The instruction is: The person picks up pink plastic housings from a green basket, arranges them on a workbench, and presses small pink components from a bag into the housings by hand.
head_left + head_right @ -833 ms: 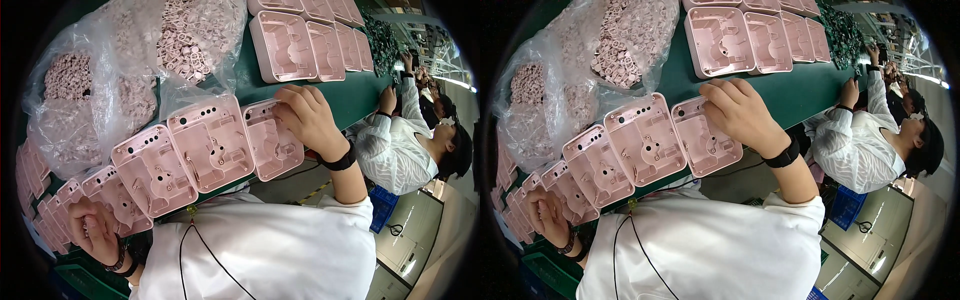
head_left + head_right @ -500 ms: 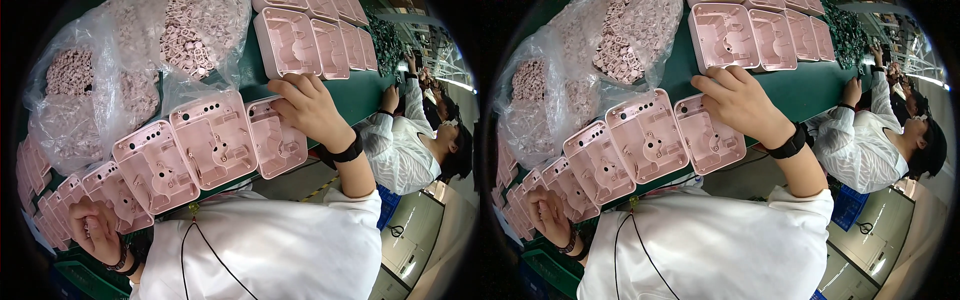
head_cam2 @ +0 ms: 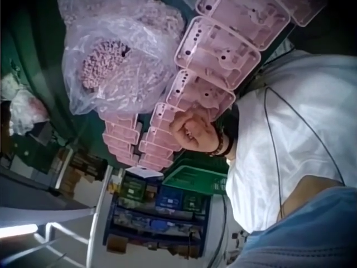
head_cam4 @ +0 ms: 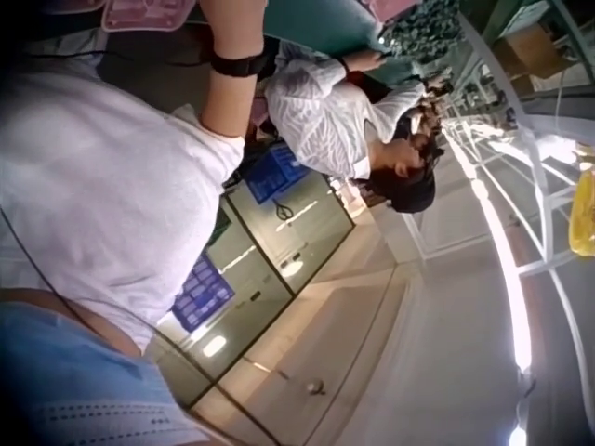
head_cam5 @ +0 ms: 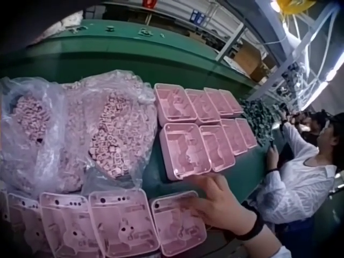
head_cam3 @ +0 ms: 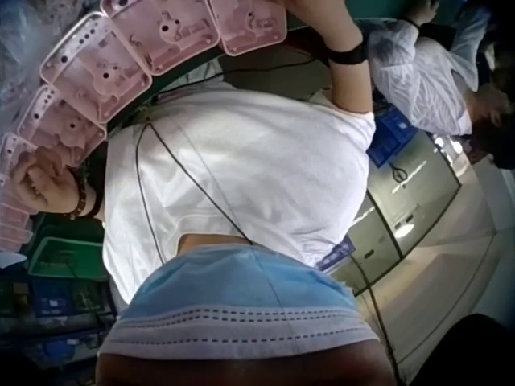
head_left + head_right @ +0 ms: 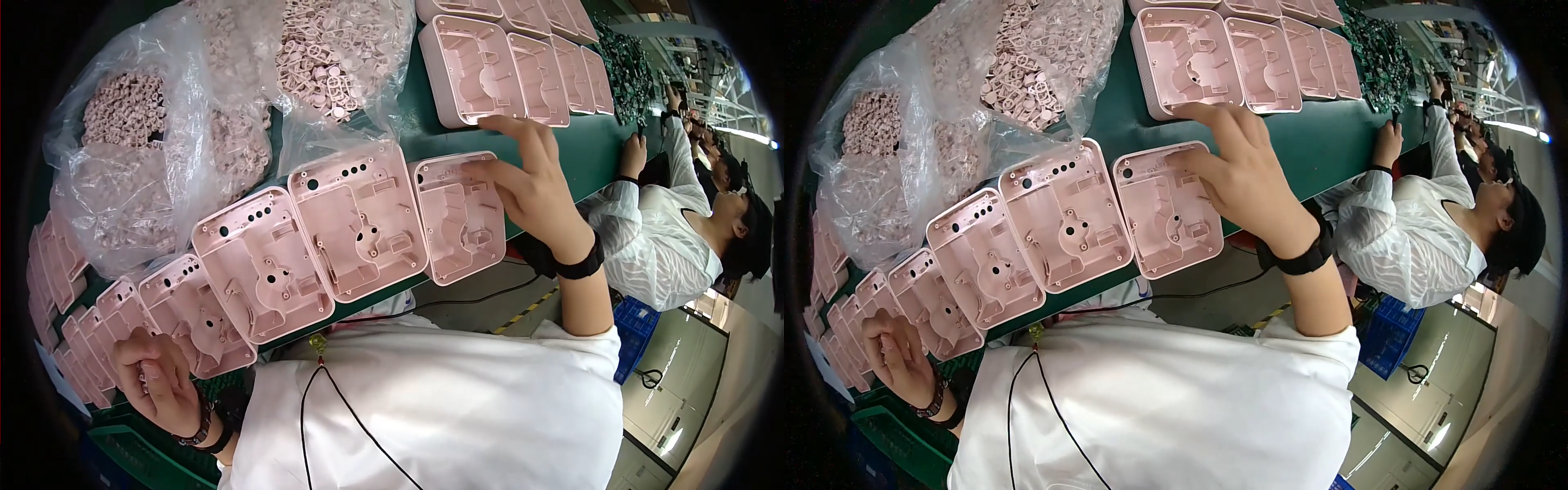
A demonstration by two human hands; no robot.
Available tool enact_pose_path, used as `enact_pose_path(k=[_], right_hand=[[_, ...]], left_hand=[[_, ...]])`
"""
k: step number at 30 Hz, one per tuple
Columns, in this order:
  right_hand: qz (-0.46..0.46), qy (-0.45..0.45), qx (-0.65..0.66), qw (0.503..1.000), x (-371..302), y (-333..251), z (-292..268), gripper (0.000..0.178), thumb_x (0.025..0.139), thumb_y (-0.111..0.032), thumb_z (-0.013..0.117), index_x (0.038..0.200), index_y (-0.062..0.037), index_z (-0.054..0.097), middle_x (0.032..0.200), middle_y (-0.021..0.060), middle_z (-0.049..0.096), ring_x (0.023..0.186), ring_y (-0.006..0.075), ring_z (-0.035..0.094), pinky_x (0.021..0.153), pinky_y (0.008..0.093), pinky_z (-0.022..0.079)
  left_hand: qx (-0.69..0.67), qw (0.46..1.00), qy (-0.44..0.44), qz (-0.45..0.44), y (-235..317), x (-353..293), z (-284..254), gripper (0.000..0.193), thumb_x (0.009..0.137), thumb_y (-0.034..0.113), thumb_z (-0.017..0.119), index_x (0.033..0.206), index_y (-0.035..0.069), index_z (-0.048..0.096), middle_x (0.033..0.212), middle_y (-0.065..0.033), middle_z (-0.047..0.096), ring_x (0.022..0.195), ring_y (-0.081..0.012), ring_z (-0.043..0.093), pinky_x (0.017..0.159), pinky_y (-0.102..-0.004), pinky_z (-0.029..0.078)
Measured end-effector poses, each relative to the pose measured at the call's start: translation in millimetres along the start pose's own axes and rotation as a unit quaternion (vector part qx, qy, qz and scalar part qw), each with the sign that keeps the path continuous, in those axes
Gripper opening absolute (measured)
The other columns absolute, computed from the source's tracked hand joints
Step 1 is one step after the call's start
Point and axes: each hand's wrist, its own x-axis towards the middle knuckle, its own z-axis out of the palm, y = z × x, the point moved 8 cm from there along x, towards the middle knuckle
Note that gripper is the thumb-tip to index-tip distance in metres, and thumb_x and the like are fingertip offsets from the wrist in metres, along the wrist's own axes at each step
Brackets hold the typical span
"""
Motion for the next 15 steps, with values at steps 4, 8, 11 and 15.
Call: enact_pose_path(k=[4, 8, 11, 15], right_hand=[[0.013, 0.003, 0.059, 0.998, -6, -46, -13, 0.024, 0.066, -0.009, 0.063, 0.090, -0.0086, 0.062, 0.112, 0.0051, 0.052, 0.094, 0.0246, 0.049, 0.079, 0.0349, 0.040], [-0.097, -0.028, 0.079, 0.992, 34, -102, -9, 0.034, 0.069, -0.011, 0.062, 0.103, -0.0067, 0.056, 0.104, 0.0059, 0.055, 0.090, 0.0235, 0.052, 0.076, 0.0356, 0.042], [-0.103, -0.034, 0.101, 0.989, 68, -105, 6, 0.034, 0.073, -0.012, 0.061, 0.105, -0.0056, 0.054, 0.097, 0.0075, 0.055, 0.091, 0.0255, 0.053, 0.074, 0.0357, 0.043], [-0.084, 0.003, 0.196, 0.977, 87, -91, 25, 0.035, 0.073, -0.012, 0.062, 0.105, -0.0035, 0.052, 0.096, 0.0101, 0.054, 0.089, 0.0297, 0.053, 0.072, 0.0356, 0.043]], left_hand=[[-0.034, 0.999, -0.002, -0.021, 0, -2, 3, 0.021, 0.092, 0.019, 0.046, 0.085, -0.001, 0.044, 0.062, -0.0008, 0.035, 0.039, -0.0051, 0.028, 0.039, -0.0191, 0.019], [-0.025, 0.995, -0.044, -0.087, 4, 3, 22, 0.023, 0.090, 0.020, 0.049, 0.088, -0.003, 0.047, 0.064, -0.0025, 0.041, 0.045, -0.0055, 0.035, 0.044, -0.0189, 0.027], [0.027, 0.990, -0.124, -0.056, 26, -3, 44, 0.026, 0.089, 0.023, 0.051, 0.092, -0.003, 0.049, 0.068, -0.0038, 0.047, 0.052, -0.0062, 0.042, 0.051, -0.0213, 0.034], [0.008, 0.983, -0.170, -0.065, 33, -7, 57, 0.034, 0.088, 0.029, 0.053, 0.098, -0.003, 0.049, 0.068, -0.0038, 0.049, 0.058, -0.0069, 0.044, 0.055, -0.0230, 0.036]])
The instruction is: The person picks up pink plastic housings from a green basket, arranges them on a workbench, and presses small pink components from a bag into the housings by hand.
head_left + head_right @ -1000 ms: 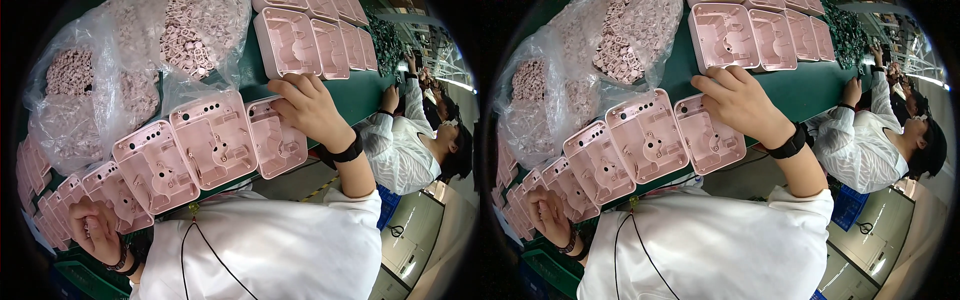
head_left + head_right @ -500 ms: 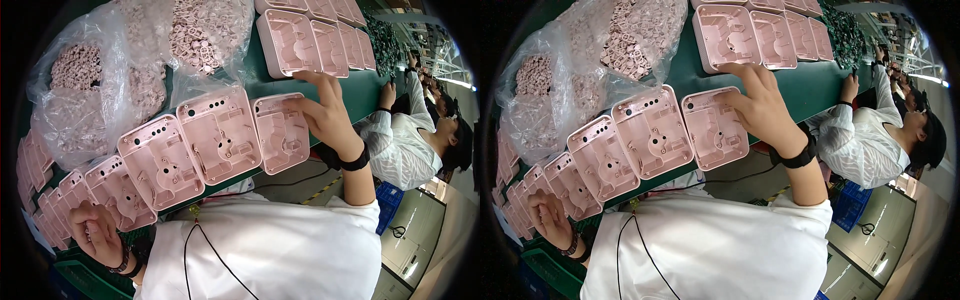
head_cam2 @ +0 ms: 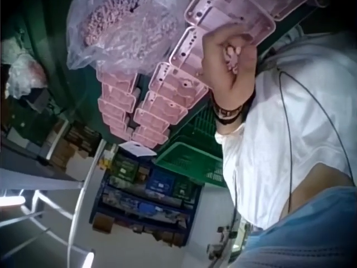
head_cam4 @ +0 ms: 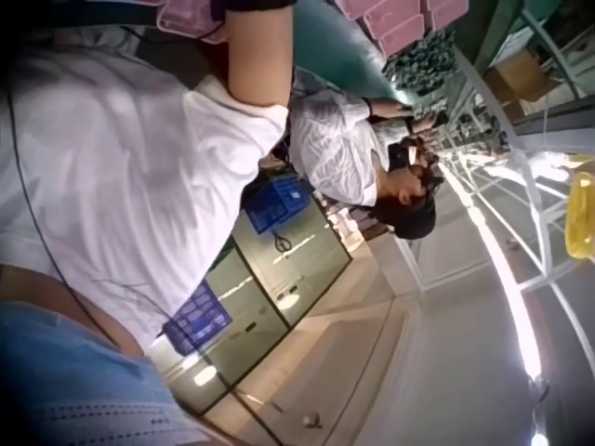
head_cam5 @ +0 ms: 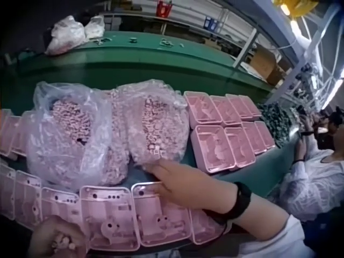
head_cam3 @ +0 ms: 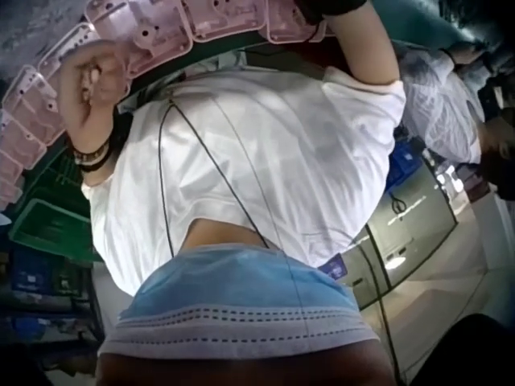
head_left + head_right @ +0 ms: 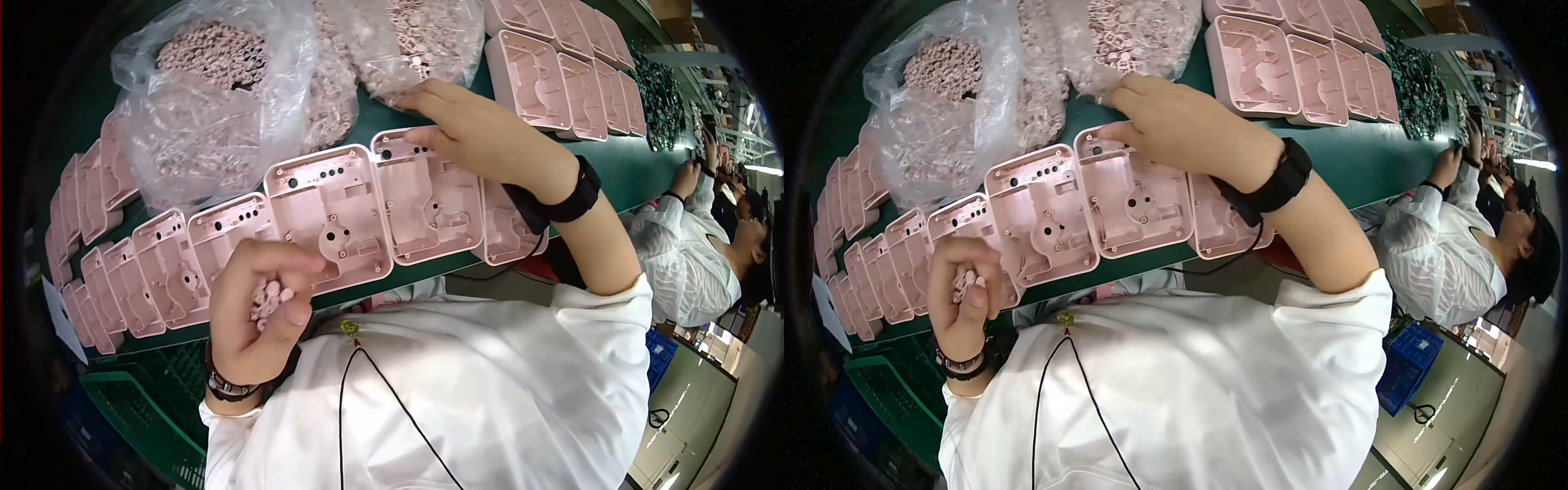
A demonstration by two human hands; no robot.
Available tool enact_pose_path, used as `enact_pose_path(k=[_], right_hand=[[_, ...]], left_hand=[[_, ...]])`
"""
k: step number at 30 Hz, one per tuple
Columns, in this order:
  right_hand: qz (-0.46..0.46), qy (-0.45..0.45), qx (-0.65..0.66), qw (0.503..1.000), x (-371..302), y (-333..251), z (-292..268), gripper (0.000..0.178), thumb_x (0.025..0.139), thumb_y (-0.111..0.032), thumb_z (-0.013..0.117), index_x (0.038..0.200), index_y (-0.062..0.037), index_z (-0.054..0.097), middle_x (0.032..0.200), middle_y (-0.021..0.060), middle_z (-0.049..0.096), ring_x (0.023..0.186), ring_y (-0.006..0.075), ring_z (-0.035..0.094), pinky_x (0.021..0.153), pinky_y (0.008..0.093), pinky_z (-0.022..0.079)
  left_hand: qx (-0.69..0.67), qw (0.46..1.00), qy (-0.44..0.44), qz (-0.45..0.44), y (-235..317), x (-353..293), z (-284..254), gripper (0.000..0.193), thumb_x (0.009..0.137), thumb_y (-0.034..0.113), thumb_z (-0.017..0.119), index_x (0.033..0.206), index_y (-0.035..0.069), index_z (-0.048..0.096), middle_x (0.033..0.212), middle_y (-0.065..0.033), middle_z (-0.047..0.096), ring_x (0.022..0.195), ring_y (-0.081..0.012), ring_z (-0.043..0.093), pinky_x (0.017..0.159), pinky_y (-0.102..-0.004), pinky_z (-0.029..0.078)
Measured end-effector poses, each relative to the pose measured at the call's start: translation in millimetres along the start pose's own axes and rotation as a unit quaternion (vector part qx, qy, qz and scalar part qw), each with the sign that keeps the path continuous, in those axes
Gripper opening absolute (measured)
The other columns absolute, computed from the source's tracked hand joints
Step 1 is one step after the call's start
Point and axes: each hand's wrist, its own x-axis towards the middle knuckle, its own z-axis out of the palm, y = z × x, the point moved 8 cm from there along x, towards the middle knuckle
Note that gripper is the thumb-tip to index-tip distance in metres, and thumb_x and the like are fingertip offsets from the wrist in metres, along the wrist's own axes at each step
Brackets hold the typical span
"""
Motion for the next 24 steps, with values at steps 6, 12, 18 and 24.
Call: enact_pose_path(k=[6, 12, 18, 24], right_hand=[[0.015, -0.021, -0.054, 0.998, 10, -74, -14, 0.029, 0.070, -0.010, 0.065, 0.097, -0.0027, 0.056, 0.093, 0.0120, 0.054, 0.081, 0.0291, 0.054, 0.067, 0.0360, 0.041], [-0.035, 0.064, 0.081, 0.994, 19, -164, 10, 0.025, 0.064, -0.008, 0.069, 0.088, -0.0050, 0.058, 0.085, 0.0091, 0.054, 0.073, 0.0251, 0.052, 0.060, 0.0344, 0.040], [-0.062, 0.111, 0.097, 0.987, 24, -183, 27, 0.026, 0.063, -0.003, 0.070, 0.086, -0.0055, 0.058, 0.087, 0.0076, 0.052, 0.072, 0.0231, 0.051, 0.059, 0.0323, 0.041], [-0.070, 0.193, 0.134, 0.969, 10, -178, 9, 0.022, 0.067, 0.007, 0.065, 0.085, -0.0036, 0.057, 0.092, 0.0112, 0.053, 0.076, 0.0211, 0.053, 0.065, 0.0293, 0.043]], left_hand=[[-0.228, 0.968, -0.084, -0.061, -23, -11, -10, 0.053, 0.091, 0.047, 0.039, 0.114, -0.001, 0.039, 0.069, -0.0034, 0.050, 0.057, -0.0066, 0.044, 0.054, -0.0203, 0.037], [-0.223, 0.973, 0.017, -0.047, -21, -12, -10, 0.056, 0.092, 0.052, 0.026, 0.115, 0.001, 0.037, 0.076, -0.0032, 0.049, 0.058, -0.0049, 0.043, 0.048, -0.0163, 0.031], [-0.206, 0.977, 0.024, -0.056, -25, -28, -28, 0.058, 0.092, 0.053, 0.023, 0.113, 0.002, 0.040, 0.081, -0.0026, 0.049, 0.059, -0.0038, 0.042, 0.048, -0.0152, 0.031], [-0.308, 0.949, -0.045, -0.054, -22, -36, -27, 0.041, 0.094, 0.041, 0.037, 0.103, 0.002, 0.047, 0.075, 0.0003, 0.048, 0.052, -0.0013, 0.037, 0.046, -0.0154, 0.030]])
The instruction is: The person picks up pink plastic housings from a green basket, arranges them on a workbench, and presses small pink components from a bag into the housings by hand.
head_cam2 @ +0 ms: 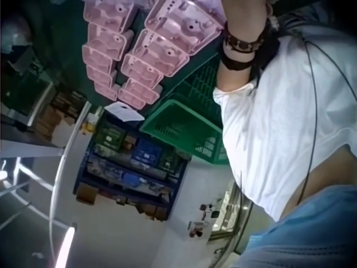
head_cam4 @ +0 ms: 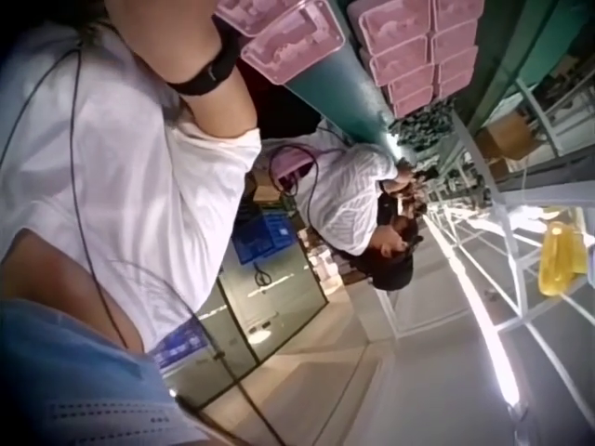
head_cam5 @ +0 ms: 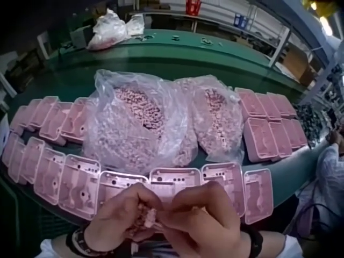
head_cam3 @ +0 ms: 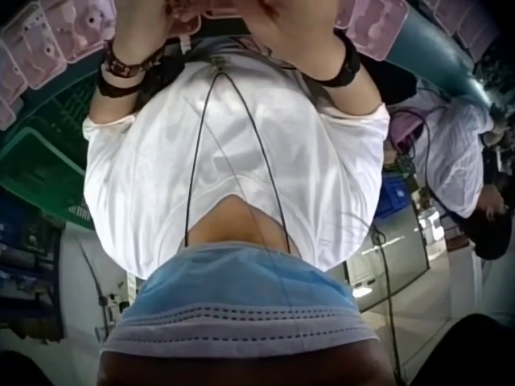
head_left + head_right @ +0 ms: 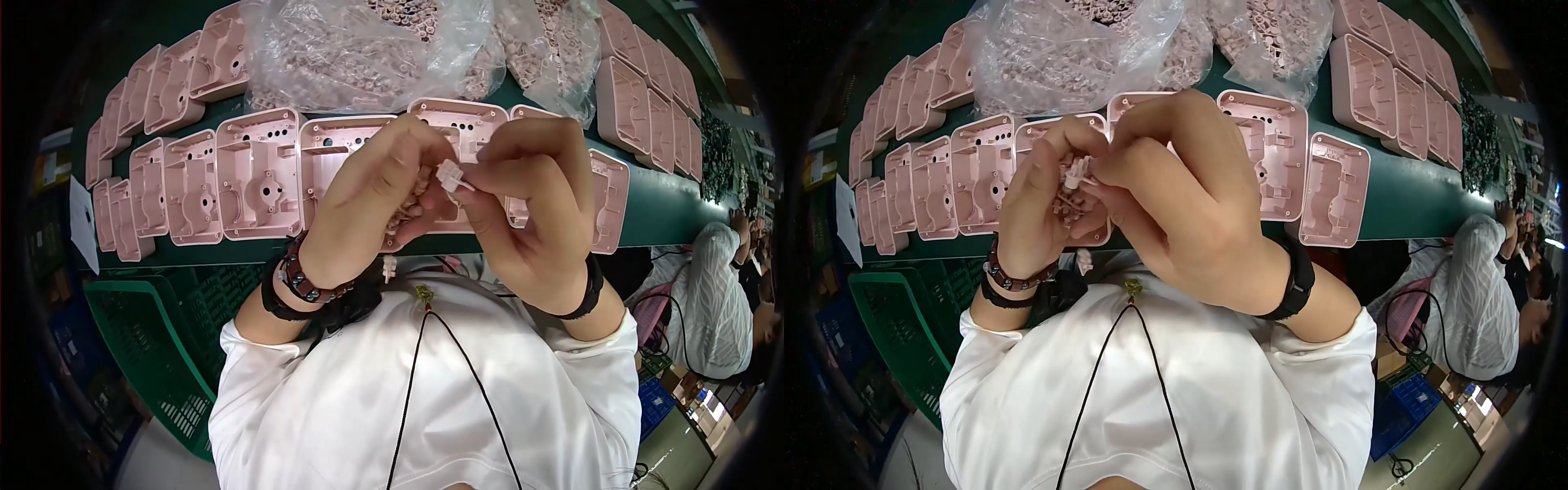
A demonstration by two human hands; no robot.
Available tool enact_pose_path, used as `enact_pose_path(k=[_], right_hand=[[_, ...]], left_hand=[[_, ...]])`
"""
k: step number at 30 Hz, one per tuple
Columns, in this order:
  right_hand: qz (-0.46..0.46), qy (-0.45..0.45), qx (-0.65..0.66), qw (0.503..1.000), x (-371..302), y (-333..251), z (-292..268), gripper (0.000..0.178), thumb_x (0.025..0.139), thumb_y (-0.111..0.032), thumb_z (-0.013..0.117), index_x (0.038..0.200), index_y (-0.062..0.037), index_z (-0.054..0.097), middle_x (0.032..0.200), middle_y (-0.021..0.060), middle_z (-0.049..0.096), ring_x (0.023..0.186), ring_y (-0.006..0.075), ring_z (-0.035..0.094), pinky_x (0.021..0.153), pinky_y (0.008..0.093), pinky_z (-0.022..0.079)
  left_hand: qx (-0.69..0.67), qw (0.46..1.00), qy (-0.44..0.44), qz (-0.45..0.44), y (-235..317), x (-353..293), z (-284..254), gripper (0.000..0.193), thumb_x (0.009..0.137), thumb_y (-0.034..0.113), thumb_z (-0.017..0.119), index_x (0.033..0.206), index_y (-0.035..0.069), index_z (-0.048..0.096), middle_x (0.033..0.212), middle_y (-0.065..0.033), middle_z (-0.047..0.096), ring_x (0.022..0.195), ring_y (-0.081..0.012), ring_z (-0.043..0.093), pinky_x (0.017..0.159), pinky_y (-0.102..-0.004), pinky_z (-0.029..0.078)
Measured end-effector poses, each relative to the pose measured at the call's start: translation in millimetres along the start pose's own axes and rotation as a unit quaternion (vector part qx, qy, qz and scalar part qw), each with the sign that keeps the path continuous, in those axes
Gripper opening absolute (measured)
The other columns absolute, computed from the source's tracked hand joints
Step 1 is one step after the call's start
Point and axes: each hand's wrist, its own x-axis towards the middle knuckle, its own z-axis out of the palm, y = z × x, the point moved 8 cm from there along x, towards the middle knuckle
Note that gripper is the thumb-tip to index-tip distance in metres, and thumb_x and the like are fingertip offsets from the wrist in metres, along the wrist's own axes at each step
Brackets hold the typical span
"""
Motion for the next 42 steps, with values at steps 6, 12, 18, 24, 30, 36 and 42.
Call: enact_pose_path(k=[6, 12, 18, 24, 30, 36, 42], right_hand=[[-0.039, 0.015, -0.039, 0.998, -7, 5, -13, 0.022, 0.070, 0.010, 0.062, 0.086, -0.0011, 0.052, 0.097, 0.0153, 0.055, 0.080, 0.0223, 0.055, 0.070, 0.0290, 0.045], [0.039, 0.017, 0.082, 0.996, -32, 30, -21, 0.022, 0.077, 0.011, 0.054, 0.092, -0.0006, 0.043, 0.100, 0.0202, 0.054, 0.089, 0.0264, 0.057, 0.077, 0.0324, 0.046], [0.020, -0.008, 0.093, 0.995, -76, 11, -24, 0.018, 0.082, 0.011, 0.047, 0.095, -0.0001, 0.040, 0.101, 0.0228, 0.054, 0.090, 0.0277, 0.059, 0.079, 0.0345, 0.048], [-0.006, 0.104, 0.076, 0.992, -161, -26, -37, 0.021, 0.080, 0.007, 0.055, 0.096, 0.0008, 0.043, 0.096, 0.0219, 0.057, 0.082, 0.0235, 0.058, 0.073, 0.0304, 0.050], [0.075, 0.167, -0.066, 0.981, -225, -30, -45, 0.016, 0.084, 0.004, 0.052, 0.099, 0.0018, 0.045, 0.096, 0.0209, 0.057, 0.082, 0.0245, 0.060, 0.075, 0.0327, 0.052], [0.018, 0.160, -0.100, 0.982, -223, -48, -36, 0.017, 0.084, 0.004, 0.052, 0.100, 0.0018, 0.047, 0.092, 0.0190, 0.058, 0.075, 0.0218, 0.058, 0.069, 0.0300, 0.050], [-0.087, -0.040, -0.032, 0.995, -201, -108, 33, 0.023, 0.075, 0.007, 0.055, 0.096, -0.0014, 0.051, 0.082, 0.0145, 0.058, 0.069, 0.0216, 0.056, 0.059, 0.0302, 0.046]], left_hand=[[0.044, 0.999, 0.000, -0.030, -5, 1, 2, 0.026, 0.093, 0.028, 0.048, 0.093, 0.002, 0.050, 0.064, 0.0030, 0.044, 0.044, -0.0003, 0.030, 0.040, -0.0163, 0.025], [0.127, 0.981, 0.126, 0.073, 10, -14, -30, 0.028, 0.094, 0.026, 0.046, 0.087, 0.000, 0.054, 0.059, 0.0029, 0.042, 0.039, -0.0008, 0.025, 0.035, -0.0176, 0.018], [0.153, 0.963, 0.071, 0.210, 18, -76, -42, 0.036, 0.095, 0.030, 0.042, 0.086, -0.002, 0.055, 0.056, 0.0029, 0.039, 0.039, -0.0009, 0.023, 0.036, -0.0172, 0.016], [0.274, 0.913, 0.080, 0.291, 7, -217, -49, 0.041, 0.096, 0.032, 0.038, 0.086, -0.003, 0.057, 0.054, 0.0042, 0.034, 0.038, -0.0014, 0.023, 0.036, -0.0170, 0.017], [0.430, 0.810, 0.283, 0.281, 1, -354, -73, 0.039, 0.096, 0.031, 0.038, 0.092, -0.002, 0.060, 0.054, 0.0044, 0.034, 0.040, -0.0013, 0.025, 0.038, -0.0173, 0.019], [0.361, 0.829, 0.341, 0.258, -39, -391, -83, 0.030, 0.093, 0.027, 0.045, 0.096, 0.002, 0.062, 0.056, 0.0040, 0.041, 0.044, -0.0018, 0.034, 0.041, -0.0169, 0.023], [0.603, 0.779, 0.160, -0.070, -189, -213, -95, 0.026, 0.084, 0.028, 0.053, 0.090, 0.006, 0.065, 0.080, -0.0161, 0.062, 0.072, -0.0228, 0.062, 0.068, -0.0332, 0.048]])
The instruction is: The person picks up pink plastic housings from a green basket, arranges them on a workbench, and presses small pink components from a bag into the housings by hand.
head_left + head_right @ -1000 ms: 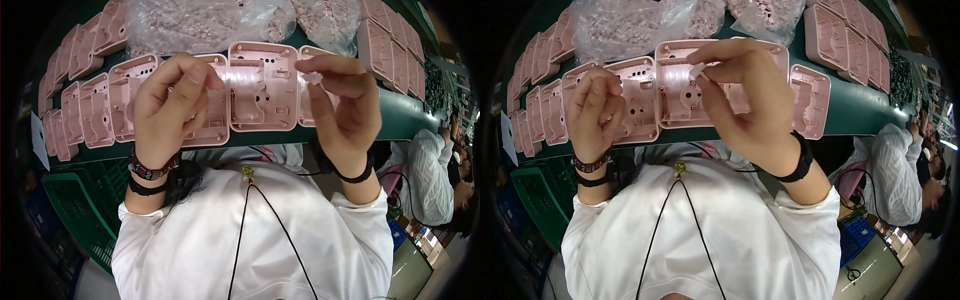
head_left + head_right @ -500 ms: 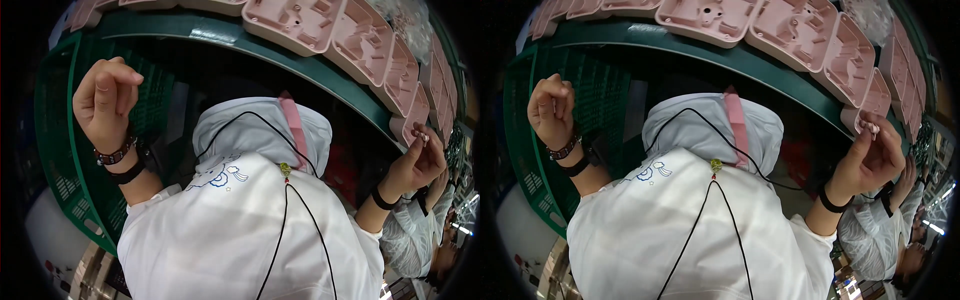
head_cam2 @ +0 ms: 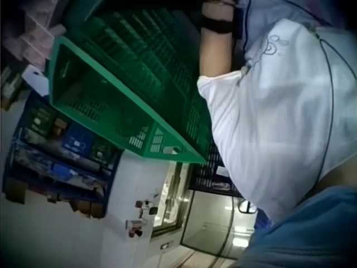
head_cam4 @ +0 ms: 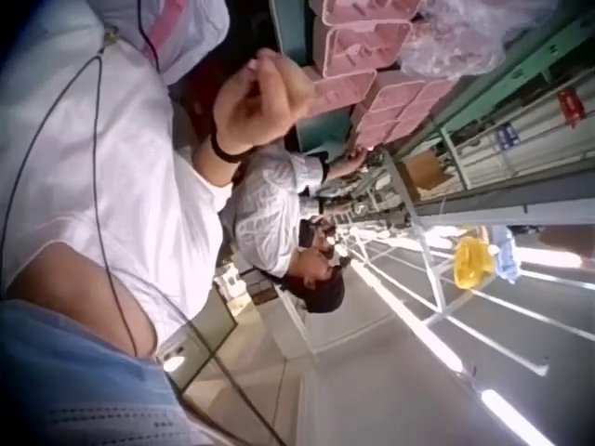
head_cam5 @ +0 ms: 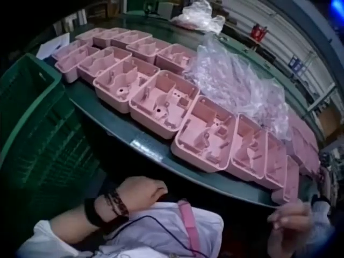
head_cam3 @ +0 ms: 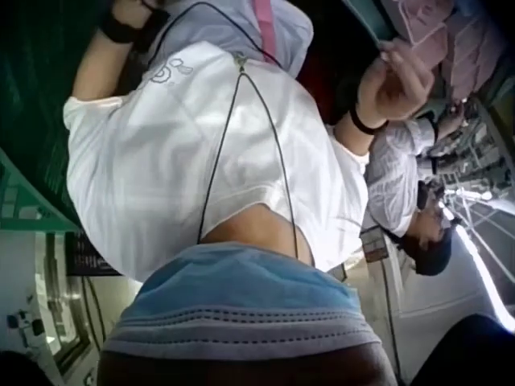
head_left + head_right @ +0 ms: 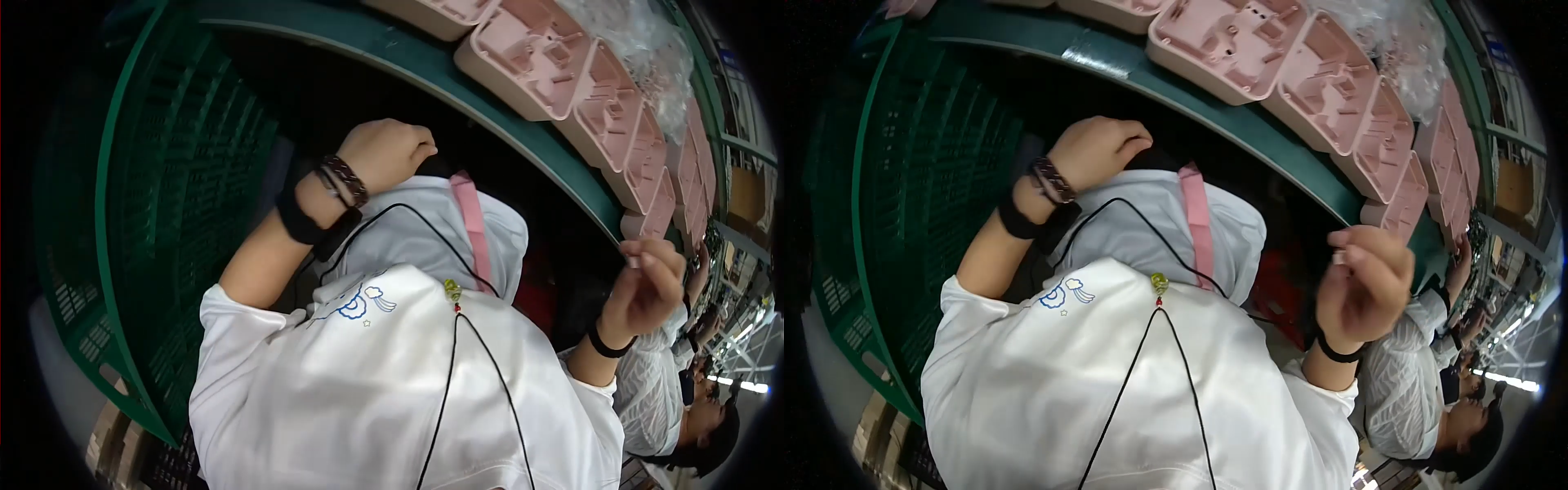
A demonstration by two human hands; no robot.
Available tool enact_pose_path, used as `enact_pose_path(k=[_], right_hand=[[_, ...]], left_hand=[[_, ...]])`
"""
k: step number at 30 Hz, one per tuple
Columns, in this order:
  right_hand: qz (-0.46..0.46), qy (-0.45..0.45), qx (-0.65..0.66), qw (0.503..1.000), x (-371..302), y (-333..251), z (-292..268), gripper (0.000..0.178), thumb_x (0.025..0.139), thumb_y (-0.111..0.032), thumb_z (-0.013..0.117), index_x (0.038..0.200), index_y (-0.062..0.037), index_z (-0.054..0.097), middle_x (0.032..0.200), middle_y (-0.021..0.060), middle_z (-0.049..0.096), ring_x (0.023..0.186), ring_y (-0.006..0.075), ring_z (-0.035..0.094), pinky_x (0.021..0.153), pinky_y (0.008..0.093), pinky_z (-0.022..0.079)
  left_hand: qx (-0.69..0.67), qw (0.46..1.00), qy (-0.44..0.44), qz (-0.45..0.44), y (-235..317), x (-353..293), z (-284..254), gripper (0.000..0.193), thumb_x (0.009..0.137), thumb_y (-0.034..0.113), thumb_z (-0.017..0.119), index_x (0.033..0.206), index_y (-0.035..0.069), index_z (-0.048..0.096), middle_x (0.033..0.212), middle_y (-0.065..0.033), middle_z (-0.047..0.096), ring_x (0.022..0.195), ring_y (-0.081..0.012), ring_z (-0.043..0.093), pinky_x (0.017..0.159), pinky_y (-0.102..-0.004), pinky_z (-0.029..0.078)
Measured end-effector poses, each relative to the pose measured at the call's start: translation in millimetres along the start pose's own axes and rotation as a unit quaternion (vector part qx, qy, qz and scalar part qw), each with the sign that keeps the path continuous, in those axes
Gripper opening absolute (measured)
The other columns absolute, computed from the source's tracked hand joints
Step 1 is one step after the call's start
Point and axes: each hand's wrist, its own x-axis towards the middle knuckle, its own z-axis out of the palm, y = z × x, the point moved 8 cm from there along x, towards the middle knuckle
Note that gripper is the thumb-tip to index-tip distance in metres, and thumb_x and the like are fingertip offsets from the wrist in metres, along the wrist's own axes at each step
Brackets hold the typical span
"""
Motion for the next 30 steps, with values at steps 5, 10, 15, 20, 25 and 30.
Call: enact_pose_path(k=[5, 10, 15, 20, 25, 30], right_hand=[[0.020, -0.066, 0.022, 0.997, 24, 20, -13, 0.031, 0.070, 0.011, 0.055, 0.097, -0.0029, 0.051, 0.081, 0.0132, 0.056, 0.068, 0.0225, 0.055, 0.060, 0.0298, 0.044], [0.090, 0.024, -0.046, 0.995, 9, 65, -90, 0.034, 0.069, 0.012, 0.059, 0.099, -0.0016, 0.052, 0.084, 0.0123, 0.057, 0.070, 0.0200, 0.056, 0.062, 0.0269, 0.046], [0.165, 0.161, -0.022, 0.973, -20, 79, -160, 0.029, 0.075, 0.009, 0.058, 0.101, -0.0004, 0.051, 0.090, 0.0125, 0.058, 0.071, 0.0177, 0.056, 0.065, 0.0255, 0.047], [0.282, 0.242, 0.122, 0.920, -52, 105, -177, 0.022, 0.082, 0.005, 0.055, 0.103, 0.0005, 0.048, 0.095, 0.0123, 0.056, 0.077, 0.0167, 0.058, 0.073, 0.0266, 0.048], [0.299, 0.291, 0.405, 0.813, -46, 129, -158, 0.018, 0.085, 0.003, 0.052, 0.101, 0.0000, 0.047, 0.093, 0.0108, 0.054, 0.084, 0.0175, 0.058, 0.079, 0.0292, 0.049], [0.219, 0.265, 0.483, 0.805, 1, 122, -133, 0.013, 0.084, 0.002, 0.054, 0.094, -0.0025, 0.049, 0.089, 0.0073, 0.054, 0.082, 0.0189, 0.057, 0.075, 0.0305, 0.048]], left_hand=[[0.173, 0.864, 0.417, 0.224, 14, 118, 41, 0.043, 0.085, 0.033, 0.049, 0.120, 0.009, 0.051, 0.118, -0.0143, 0.053, 0.104, -0.0256, 0.054, 0.090, -0.0351, 0.044], [-0.023, 0.953, 0.183, 0.242, 43, 189, 40, 0.043, 0.085, 0.034, 0.047, 0.118, 0.008, 0.050, 0.118, -0.0146, 0.051, 0.105, -0.0283, 0.051, 0.090, -0.0378, 0.041], [-0.744, 0.637, -0.174, 0.106, 96, 190, 36, 0.042, 0.085, 0.036, 0.044, 0.116, 0.008, 0.050, 0.118, -0.0149, 0.048, 0.106, -0.0310, 0.047, 0.090, -0.0405, 0.039], [-0.499, 0.819, -0.270, 0.085, 136, 136, 31, 0.036, 0.082, 0.033, 0.044, 0.105, 0.007, 0.051, 0.104, -0.0149, 0.049, 0.096, -0.0343, 0.047, 0.083, -0.0426, 0.039], [0.078, 0.950, -0.287, 0.093, 168, 75, 5, 0.018, 0.076, 0.019, 0.048, 0.077, 0.003, 0.055, 0.058, -0.0114, 0.054, 0.055, -0.0331, 0.053, 0.054, -0.0394, 0.042], [-0.148, 0.930, -0.318, 0.114, 247, 68, -48, 0.016, 0.079, 0.012, 0.042, 0.072, 0.001, 0.051, 0.050, -0.0045, 0.045, 0.044, -0.0197, 0.046, 0.045, -0.0300, 0.037]])
